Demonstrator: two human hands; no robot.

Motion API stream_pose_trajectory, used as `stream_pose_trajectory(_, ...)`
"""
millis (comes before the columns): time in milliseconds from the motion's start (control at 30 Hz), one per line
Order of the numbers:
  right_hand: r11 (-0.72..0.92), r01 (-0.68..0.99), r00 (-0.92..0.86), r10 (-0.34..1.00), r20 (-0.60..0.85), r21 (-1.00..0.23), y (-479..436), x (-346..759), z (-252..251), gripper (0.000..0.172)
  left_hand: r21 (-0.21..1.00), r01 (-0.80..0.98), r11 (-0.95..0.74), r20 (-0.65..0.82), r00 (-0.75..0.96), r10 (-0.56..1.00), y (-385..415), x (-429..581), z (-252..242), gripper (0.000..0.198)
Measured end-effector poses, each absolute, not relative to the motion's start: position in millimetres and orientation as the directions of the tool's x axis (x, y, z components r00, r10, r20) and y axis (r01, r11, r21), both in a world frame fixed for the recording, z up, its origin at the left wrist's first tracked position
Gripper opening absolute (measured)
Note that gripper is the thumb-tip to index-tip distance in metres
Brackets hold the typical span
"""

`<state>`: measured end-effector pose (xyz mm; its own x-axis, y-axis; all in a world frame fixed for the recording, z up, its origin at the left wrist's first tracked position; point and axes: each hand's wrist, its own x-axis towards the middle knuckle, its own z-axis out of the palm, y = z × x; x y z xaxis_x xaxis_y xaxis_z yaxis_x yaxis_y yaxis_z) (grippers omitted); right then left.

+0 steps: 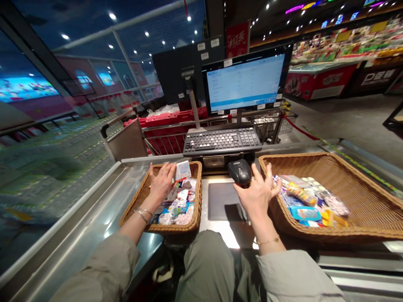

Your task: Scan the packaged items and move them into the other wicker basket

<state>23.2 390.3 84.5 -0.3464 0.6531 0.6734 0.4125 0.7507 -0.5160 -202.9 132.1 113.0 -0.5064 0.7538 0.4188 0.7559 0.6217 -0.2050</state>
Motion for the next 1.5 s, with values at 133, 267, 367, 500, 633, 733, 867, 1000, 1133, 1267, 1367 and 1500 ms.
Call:
stream_pose_trajectory(133,0.773,0.397,-0.367,0.628,0.686,-0.496,388.3,26.5,88.3,0.031,-0.159,0.777,0.609,0.488,-0.475,0.733,148.4,-196.9,127.6,0.072)
stream_pose_trajectory(267,0.789,0.396,-0.366,0.605,0.707,-0.47,386.3,29.5,93.0,0.027,-0.095,0.803,0.589,0.526,-0.462,0.714,170.2,-185.9,137.1,0.076)
stream_pose_trajectory(367,0.802,0.395,-0.366,0.585,0.724,-0.449,385.4,31.3,95.2,0.026,-0.055,0.824,0.565,0.562,-0.442,0.699,188.6,-175.5,139.6,0.076)
stream_pose_trajectory(500,0.827,0.383,-0.38,0.546,0.747,-0.41,384.1,33.8,96.7,0.024,-0.024,0.844,0.536,0.609,-0.413,0.677,212.6,-163.0,140.3,0.079)
stream_pose_trajectory(633,0.842,0.378,-0.385,0.521,0.762,-0.385,382.4,36.0,97.9,0.022,-0.002,0.848,0.53,0.632,-0.41,0.658,233.0,-151.5,141.4,0.079)
stream_pose_trajectory(733,0.844,0.382,-0.398,0.518,0.758,-0.376,381.2,37.3,99.3,0.021,0.015,0.849,0.529,0.641,-0.414,0.646,244.0,-143.8,141.7,0.078)
stream_pose_trajectory(867,0.849,0.379,-0.406,0.51,0.758,-0.368,380.3,38.0,100.7,0.019,0.026,0.844,0.536,0.64,-0.426,0.64,252.2,-137.5,140.8,0.081)
stream_pose_trajectory(1000,0.859,0.363,-0.395,0.493,0.775,-0.361,380.5,37.4,99.8,0.018,0.024,0.843,0.537,0.647,-0.423,0.634,254.7,-136.1,139.2,0.079)
stream_pose_trajectory(1133,0.85,0.371,-0.398,0.51,0.762,-0.375,381.1,36.7,98.0,0.019,0.013,0.835,0.55,0.64,-0.429,0.637,254.8,-137.2,137.5,0.077)
stream_pose_trajectory(1267,0.846,0.372,-0.399,0.517,0.757,-0.382,381.8,36.5,96.9,0.019,0.013,0.834,0.552,0.643,-0.43,0.634,254.7,-138.2,136.4,0.077)
stream_pose_trajectory(1367,0.852,0.363,-0.398,0.508,0.764,-0.377,381.7,36.4,97.0,0.02,0.024,0.838,0.546,0.646,-0.43,0.631,254.7,-137.8,136.7,0.077)
stream_pose_trajectory(1500,0.848,0.368,-0.411,0.516,0.752,-0.381,380.7,36.4,98.1,0.02,0.043,0.841,0.539,0.653,-0.432,0.622,255.0,-136.8,137.4,0.077)
